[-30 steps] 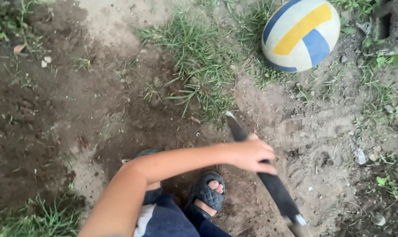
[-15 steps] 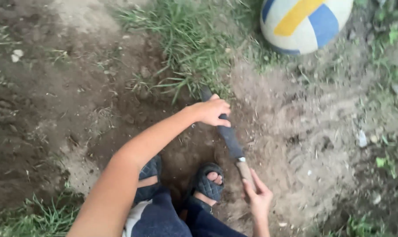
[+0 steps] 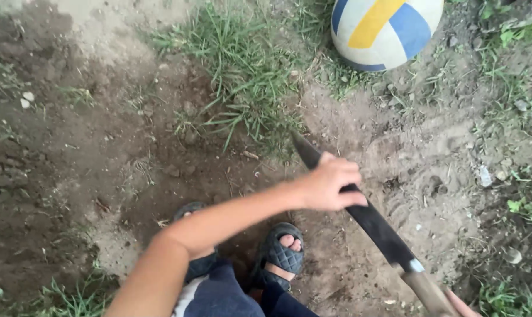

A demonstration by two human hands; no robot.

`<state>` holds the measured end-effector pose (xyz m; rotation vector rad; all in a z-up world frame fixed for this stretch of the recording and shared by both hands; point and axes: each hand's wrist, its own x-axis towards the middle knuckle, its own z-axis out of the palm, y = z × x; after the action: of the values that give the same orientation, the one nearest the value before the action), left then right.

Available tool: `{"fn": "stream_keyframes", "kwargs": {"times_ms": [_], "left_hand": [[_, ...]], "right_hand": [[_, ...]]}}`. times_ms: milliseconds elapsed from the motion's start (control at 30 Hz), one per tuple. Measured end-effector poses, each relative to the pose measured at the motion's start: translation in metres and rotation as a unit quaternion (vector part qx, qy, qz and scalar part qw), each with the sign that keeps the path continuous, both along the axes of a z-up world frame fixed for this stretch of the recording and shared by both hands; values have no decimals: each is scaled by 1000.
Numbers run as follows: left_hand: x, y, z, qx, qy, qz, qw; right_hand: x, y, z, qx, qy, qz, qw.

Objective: The person uses a machete to loosen soil and pulls weeds by hand from a garden bed. They repeatedly cut around small patches of grass and remove the uprooted weeds, working along a narrow strip of soil bordered by rocks.

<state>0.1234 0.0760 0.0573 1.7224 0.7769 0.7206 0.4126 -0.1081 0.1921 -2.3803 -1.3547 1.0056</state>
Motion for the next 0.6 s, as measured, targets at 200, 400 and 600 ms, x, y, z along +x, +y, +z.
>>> {"fn": "stream_keyframes", "kwargs": {"times_ms": [200, 400, 600], "left_hand": [[-65, 25, -100, -13, 24, 45, 999], [-71, 31, -166, 23, 94, -5, 995], [-82, 7, -167, 57, 129, -54, 989]], "right_hand": [[-113, 84, -6, -52, 3, -36, 998], [-129, 55, -80, -16, 151, -156, 976], [-133, -24, -148, -13, 256, -185, 949]]}}
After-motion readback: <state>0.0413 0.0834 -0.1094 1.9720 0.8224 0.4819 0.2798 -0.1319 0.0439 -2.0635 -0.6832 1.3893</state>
